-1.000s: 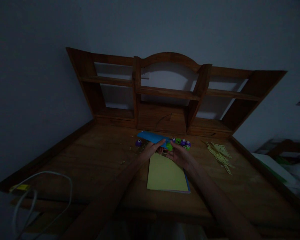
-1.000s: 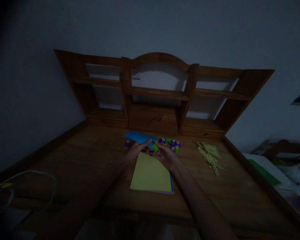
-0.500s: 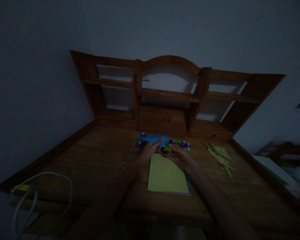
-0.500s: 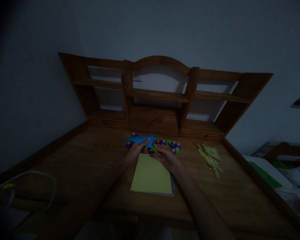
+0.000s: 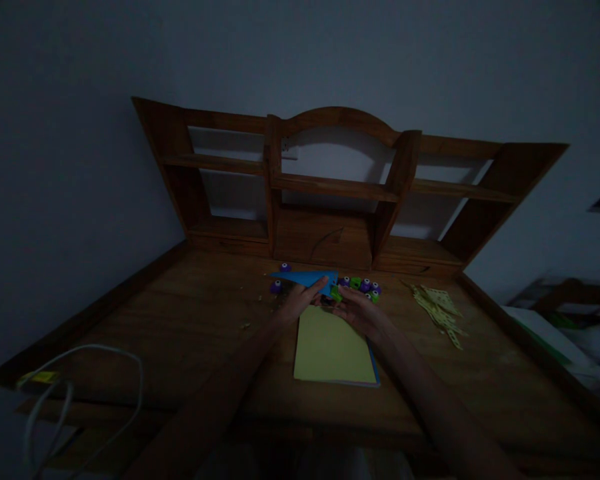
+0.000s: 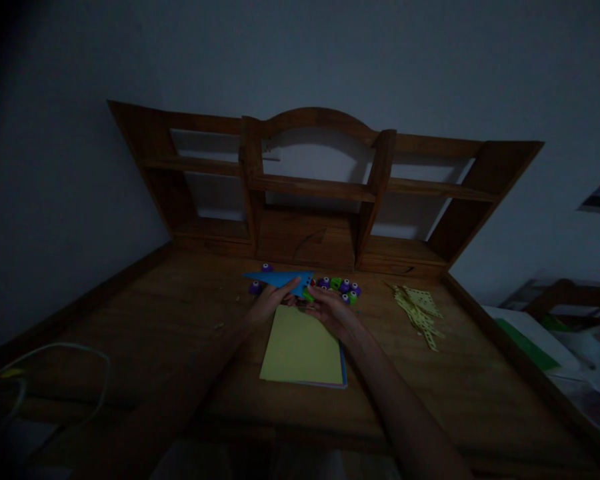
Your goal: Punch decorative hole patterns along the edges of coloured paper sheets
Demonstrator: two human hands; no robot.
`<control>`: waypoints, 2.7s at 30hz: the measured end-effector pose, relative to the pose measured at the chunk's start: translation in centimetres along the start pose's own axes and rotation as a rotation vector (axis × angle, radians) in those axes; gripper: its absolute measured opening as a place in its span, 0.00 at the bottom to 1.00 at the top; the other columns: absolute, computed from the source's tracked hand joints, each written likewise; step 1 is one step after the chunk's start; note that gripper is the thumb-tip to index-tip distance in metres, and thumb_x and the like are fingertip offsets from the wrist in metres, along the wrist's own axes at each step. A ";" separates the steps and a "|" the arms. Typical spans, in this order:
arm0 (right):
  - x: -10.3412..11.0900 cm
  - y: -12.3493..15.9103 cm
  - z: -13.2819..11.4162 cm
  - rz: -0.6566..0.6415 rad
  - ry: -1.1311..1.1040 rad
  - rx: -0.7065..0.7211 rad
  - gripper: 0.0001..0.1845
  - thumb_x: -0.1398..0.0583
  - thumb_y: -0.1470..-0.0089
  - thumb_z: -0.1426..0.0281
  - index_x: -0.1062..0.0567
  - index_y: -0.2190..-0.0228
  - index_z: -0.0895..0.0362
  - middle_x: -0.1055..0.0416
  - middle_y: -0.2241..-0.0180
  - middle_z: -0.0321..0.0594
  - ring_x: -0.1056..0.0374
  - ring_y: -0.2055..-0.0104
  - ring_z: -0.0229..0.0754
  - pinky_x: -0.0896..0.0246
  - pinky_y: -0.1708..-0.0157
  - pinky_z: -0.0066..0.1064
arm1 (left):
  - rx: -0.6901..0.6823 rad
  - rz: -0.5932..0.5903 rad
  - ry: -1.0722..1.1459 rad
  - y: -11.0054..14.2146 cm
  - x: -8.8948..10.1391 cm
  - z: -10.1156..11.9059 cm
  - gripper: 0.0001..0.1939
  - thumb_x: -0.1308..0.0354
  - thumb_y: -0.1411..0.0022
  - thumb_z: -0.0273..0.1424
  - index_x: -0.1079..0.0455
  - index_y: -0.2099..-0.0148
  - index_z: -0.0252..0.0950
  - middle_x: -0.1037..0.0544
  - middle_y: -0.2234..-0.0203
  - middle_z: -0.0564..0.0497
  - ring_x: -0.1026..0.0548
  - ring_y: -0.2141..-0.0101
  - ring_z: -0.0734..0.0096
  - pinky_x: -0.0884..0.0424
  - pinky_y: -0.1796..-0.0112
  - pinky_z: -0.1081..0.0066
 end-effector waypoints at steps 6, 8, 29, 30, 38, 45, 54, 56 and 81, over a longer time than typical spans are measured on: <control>-0.1 0.0 -0.1 0.006 -0.012 -0.038 0.14 0.33 0.51 0.65 0.23 0.62 0.56 0.23 0.63 0.39 0.28 0.64 0.38 0.34 0.59 0.32 | -0.034 -0.004 0.050 0.1 -0.3 0.5 0.24 0.37 0.51 0.52 0.38 0.74 0.37 0.34 0.83 0.56 0.36 0.82 0.76 0.42 0.77 0.73; -0.1 0.1 -0.1 0.017 -0.022 -0.052 0.13 0.32 0.52 0.65 0.23 0.63 0.55 0.23 0.64 0.38 0.28 0.67 0.37 0.34 0.60 0.31 | -0.027 -0.015 0.056 0.1 -0.5 0.6 0.24 0.38 0.52 0.52 0.38 0.74 0.37 0.34 0.84 0.56 0.36 0.82 0.76 0.42 0.77 0.73; -0.7 0.5 -0.6 0.012 -0.067 -0.085 0.12 0.35 0.47 0.62 0.25 0.63 0.54 0.23 0.67 0.37 0.27 0.67 0.37 0.31 0.60 0.30 | -0.046 0.193 0.050 -1.3 2.8 0.8 0.28 0.45 0.44 0.52 0.45 0.83 0.38 0.37 0.88 0.55 0.36 0.83 0.74 0.39 0.75 0.71; -0.7 0.5 -0.7 0.016 -0.072 -0.082 0.12 0.35 0.47 0.62 0.25 0.63 0.54 0.23 0.67 0.37 0.27 0.67 0.37 0.31 0.60 0.30 | -0.043 0.182 0.049 -1.3 2.6 0.7 0.28 0.45 0.44 0.52 0.45 0.83 0.38 0.37 0.88 0.55 0.35 0.82 0.74 0.39 0.75 0.71; -0.9 0.6 -0.9 0.021 -0.070 -0.052 0.12 0.35 0.48 0.60 0.25 0.64 0.53 0.23 0.67 0.36 0.28 0.67 0.37 0.32 0.62 0.30 | -0.084 0.039 -0.005 -0.8 0.8 0.4 0.28 0.45 0.44 0.52 0.45 0.83 0.37 0.38 0.88 0.56 0.37 0.83 0.75 0.39 0.74 0.71; -0.5 0.3 -0.5 0.040 -0.029 -0.039 0.13 0.34 0.50 0.61 0.24 0.63 0.54 0.23 0.66 0.38 0.28 0.66 0.38 0.32 0.61 0.30 | -0.036 0.029 -0.027 -0.3 0.4 0.4 0.27 0.45 0.45 0.53 0.43 0.81 0.37 0.37 0.87 0.56 0.37 0.83 0.75 0.41 0.77 0.72; -0.1 -0.3 -0.1 0.066 0.017 -0.020 0.15 0.34 0.51 0.59 0.24 0.63 0.53 0.24 0.67 0.37 0.28 0.67 0.38 0.33 0.62 0.31 | -0.033 0.026 -0.038 -0.7 0.8 -0.5 0.26 0.45 0.44 0.53 0.40 0.81 0.37 0.34 0.86 0.55 0.35 0.82 0.74 0.40 0.76 0.71; -0.1 -0.3 -0.4 0.099 0.065 0.003 0.15 0.33 0.53 0.58 0.24 0.65 0.53 0.24 0.67 0.36 0.29 0.69 0.38 0.33 0.64 0.30 | -0.050 0.029 -0.038 -0.6 0.8 -0.3 0.26 0.45 0.44 0.52 0.41 0.81 0.37 0.35 0.86 0.55 0.35 0.82 0.74 0.40 0.75 0.71; 8.4 3.9 -11.4 0.579 1.646 0.314 0.17 0.45 0.44 0.59 0.22 0.67 0.57 0.23 0.70 0.44 0.29 0.70 0.42 0.43 0.71 0.29 | -0.117 0.011 -0.026 -1.1 0.4 0.0 0.27 0.46 0.43 0.52 0.44 0.82 0.38 0.37 0.86 0.56 0.36 0.82 0.75 0.40 0.75 0.71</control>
Point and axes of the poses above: each hand's wrist, its own y-axis away from the middle knuckle, its own x-axis out of the back of the hand, z = x × y, the point moved 5 cm from there along -y, towards the middle knuckle
